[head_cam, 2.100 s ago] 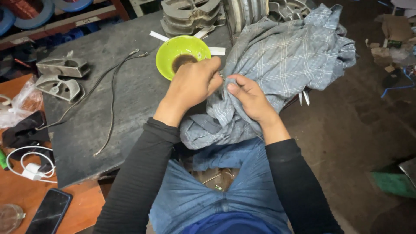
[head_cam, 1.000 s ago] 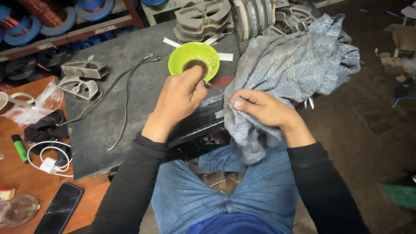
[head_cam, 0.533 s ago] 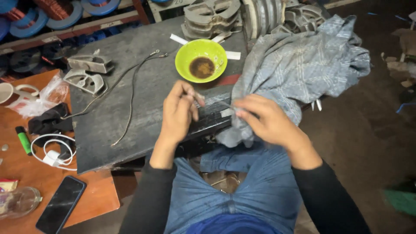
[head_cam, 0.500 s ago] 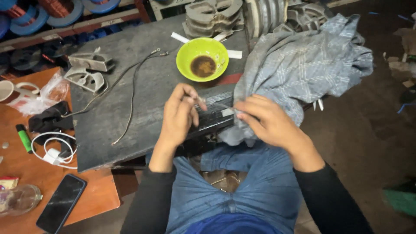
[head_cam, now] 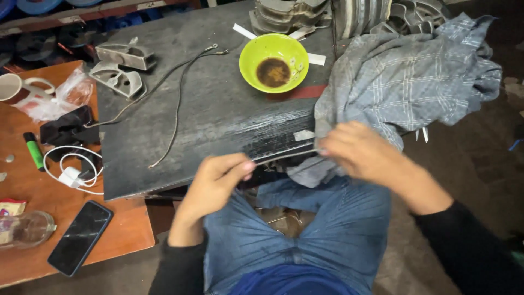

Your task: Cleaning a thin metal wire or cable using a cloth and a bowl of liquid on a workbench.

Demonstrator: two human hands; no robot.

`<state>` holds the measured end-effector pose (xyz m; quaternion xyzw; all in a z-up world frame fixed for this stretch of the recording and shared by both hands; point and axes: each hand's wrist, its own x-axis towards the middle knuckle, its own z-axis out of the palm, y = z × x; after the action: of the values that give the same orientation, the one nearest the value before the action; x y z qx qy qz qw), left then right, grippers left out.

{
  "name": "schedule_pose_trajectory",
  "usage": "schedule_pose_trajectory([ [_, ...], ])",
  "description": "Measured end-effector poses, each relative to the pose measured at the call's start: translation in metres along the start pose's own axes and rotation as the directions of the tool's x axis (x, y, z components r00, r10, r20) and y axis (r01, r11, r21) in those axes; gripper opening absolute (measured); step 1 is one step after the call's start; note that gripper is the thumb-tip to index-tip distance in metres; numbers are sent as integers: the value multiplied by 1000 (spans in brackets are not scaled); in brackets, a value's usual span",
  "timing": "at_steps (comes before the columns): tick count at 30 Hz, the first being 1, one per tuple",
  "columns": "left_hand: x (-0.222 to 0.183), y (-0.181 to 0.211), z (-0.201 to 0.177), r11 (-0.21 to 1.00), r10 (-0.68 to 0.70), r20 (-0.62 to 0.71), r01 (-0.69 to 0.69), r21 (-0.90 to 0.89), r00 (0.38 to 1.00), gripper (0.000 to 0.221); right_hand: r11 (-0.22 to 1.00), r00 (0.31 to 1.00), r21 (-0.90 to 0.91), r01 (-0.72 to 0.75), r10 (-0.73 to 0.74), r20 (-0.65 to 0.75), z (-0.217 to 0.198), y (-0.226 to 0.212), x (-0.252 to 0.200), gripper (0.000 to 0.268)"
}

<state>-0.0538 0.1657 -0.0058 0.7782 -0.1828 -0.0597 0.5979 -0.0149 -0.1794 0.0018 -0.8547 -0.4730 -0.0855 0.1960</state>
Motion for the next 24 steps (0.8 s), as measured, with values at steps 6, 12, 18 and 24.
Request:
schedule_pose_trajectory([
  [6, -25, -1, -19, 996, -92, -46, 92, 5, 995, 28, 997, 998, -34, -66, 66, -21, -22, 4, -7, 7],
  [12, -42, -27, -31, 977, -201, -60, 196, -87, 978, 24, 941, 913, 136, -310, 334, -233, -40, 47, -47, 20],
  [18, -10, -9, 12, 974, -58, -107, 80, 210, 993, 12, 957, 888, 233, -171, 253, -385, -30, -17, 19, 27],
  [24, 39, -34, 41, 987, 89, -274, -121, -105, 958, 11, 875, 919, 482, 36, 160, -360, 43, -42, 86, 27],
])
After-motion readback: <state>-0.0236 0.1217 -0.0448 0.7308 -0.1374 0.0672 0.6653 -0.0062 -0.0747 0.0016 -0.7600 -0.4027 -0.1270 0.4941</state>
